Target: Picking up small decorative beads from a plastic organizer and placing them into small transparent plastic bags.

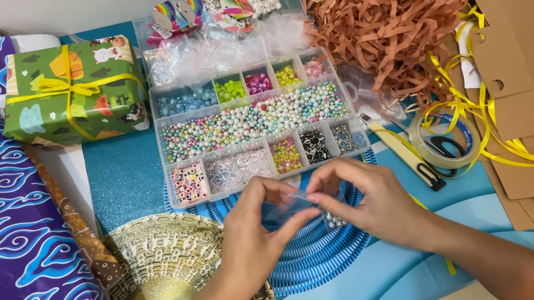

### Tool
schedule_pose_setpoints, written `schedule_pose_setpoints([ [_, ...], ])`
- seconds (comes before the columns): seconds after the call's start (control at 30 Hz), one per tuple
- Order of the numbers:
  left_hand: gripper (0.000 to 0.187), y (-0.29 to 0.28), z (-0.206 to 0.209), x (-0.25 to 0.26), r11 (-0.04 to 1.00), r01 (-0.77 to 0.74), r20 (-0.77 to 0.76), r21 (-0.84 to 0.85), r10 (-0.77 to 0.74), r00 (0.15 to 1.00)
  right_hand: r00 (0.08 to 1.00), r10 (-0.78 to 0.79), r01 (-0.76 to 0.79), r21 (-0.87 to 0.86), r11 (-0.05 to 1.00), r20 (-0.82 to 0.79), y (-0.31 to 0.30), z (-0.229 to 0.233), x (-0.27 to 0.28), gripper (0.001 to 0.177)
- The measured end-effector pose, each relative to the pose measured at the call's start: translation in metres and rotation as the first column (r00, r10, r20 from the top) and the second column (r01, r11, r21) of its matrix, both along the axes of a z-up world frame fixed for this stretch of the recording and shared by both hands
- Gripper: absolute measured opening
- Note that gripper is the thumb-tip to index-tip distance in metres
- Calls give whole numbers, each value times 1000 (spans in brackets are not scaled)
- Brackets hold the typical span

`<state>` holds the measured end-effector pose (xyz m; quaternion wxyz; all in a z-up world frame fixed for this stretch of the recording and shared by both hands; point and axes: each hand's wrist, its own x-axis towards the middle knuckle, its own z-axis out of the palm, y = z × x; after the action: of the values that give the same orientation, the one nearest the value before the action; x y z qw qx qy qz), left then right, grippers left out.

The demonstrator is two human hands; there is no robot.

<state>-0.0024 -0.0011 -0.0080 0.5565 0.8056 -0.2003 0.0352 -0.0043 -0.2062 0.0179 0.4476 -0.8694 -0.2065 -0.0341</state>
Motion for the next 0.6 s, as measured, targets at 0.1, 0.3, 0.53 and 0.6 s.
schedule_pose_setpoints([
  [0.1,22,1,-4,8,999,-16,-166,-48,8,986,995,49,-46,-37,998,82,-4,1,1,9],
  [0.3,13,1,-1,7,996,-8,-125,-88,-3,992,979,83,-76,-40,996,189,-1,0,-1,14],
  [0.53,8,1,-9,3,1000,23,63,-6,-23,998,932,140,-94,-150,984,333,-1,0,-1,14],
  [0.6,10,1,-12,3,999,39,157,21,-41,987,935,138,-96,-142,985,328,0,2,-1,17],
])
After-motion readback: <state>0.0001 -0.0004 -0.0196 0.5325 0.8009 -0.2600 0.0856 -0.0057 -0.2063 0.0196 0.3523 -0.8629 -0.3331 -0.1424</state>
